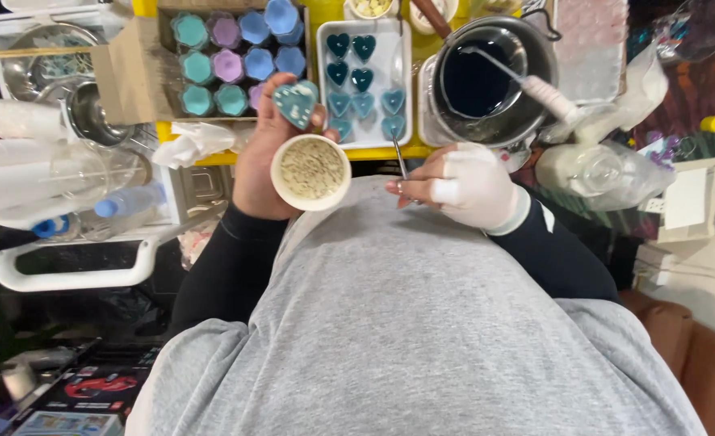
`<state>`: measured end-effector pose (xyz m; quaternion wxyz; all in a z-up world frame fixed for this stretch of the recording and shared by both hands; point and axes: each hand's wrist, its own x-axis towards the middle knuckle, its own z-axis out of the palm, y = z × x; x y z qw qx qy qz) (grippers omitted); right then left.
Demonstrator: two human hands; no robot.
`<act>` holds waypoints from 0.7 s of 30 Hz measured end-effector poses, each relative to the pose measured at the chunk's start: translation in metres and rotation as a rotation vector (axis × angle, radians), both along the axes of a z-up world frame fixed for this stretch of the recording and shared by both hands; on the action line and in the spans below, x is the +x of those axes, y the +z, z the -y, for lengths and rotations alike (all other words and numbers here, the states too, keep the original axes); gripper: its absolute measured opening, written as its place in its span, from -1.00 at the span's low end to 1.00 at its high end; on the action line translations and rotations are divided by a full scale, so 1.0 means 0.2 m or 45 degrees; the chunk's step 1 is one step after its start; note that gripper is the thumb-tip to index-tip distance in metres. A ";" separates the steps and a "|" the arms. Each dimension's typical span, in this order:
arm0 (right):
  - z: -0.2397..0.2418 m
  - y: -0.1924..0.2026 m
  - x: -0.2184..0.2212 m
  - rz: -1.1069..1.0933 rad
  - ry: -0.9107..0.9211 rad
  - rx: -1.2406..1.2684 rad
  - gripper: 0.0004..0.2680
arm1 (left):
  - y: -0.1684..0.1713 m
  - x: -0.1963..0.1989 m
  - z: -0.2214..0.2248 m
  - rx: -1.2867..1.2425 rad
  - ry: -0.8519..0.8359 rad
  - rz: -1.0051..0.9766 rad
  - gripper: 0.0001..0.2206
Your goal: Decorating small wax heart shapes with seeds or dried flower bits using forceps.
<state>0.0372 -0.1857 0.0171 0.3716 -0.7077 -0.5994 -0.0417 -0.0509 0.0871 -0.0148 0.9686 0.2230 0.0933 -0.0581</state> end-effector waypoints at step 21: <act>-0.69 -0.48 -0.06 0.431 -0.231 -0.292 -0.73 | -0.05 0.05 -0.58 0.076 -0.047 -0.152 -0.75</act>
